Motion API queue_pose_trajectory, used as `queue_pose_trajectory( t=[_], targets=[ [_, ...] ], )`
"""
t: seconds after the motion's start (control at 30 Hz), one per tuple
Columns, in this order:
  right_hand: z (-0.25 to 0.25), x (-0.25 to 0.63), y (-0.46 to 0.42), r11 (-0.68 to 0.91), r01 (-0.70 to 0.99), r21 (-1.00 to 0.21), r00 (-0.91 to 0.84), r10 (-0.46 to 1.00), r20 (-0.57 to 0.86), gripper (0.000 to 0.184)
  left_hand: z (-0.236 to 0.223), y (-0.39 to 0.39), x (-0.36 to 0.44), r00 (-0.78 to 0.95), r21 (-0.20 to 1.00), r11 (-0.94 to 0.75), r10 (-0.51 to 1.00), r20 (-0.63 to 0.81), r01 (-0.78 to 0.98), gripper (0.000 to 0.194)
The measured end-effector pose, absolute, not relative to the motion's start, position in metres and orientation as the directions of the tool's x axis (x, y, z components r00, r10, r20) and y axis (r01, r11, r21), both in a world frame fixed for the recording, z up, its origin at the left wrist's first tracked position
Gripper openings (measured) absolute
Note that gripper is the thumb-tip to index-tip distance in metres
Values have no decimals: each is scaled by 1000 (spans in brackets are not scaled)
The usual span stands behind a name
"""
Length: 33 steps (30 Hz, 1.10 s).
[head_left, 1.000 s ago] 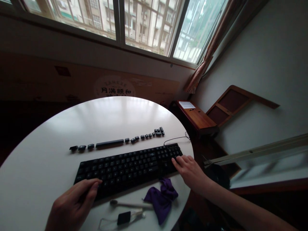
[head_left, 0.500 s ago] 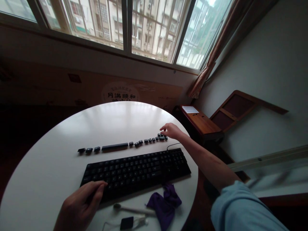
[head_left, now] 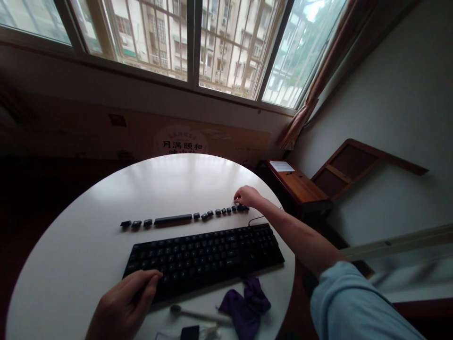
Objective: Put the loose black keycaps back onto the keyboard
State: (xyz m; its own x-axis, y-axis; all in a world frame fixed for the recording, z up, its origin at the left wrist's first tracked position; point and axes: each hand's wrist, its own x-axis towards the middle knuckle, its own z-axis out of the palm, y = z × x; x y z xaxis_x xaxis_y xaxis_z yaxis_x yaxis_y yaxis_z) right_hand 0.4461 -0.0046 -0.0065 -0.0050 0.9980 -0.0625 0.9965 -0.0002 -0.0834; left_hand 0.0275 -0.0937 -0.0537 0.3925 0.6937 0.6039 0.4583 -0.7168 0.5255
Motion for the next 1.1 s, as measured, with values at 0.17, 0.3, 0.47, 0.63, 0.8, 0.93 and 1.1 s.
queue_pose_trajectory(
  t=[0.17,0.3,0.47,0.63,0.8,0.93,1.1],
  targets=[
    [22,451,-24,42,992,-115,-29,993,117,23,-55,-93,26,406,530,-703,709,577,474,27],
    [48,476,-77,157,953,-259,-70,946,315,22,-59,-90,25,407,522,-712,699,588,470,23],
    [34,500,-168,228,898,-377,-134,957,259,22,-66,-90,24,362,585,-658,751,552,475,27],
    [-9,492,-229,164,917,-364,-119,983,143,22,-71,-91,25,307,621,-584,808,503,523,34],
    [-33,473,-244,136,932,-335,-76,979,187,20,-72,-90,24,312,584,-598,794,521,549,34],
    [-42,464,-242,141,954,-263,-80,970,230,20,-73,-88,23,335,560,-613,783,525,557,37],
    [-50,461,-243,187,972,-140,-134,938,320,18,-82,-83,20,359,511,-653,747,561,559,33]
  ],
)
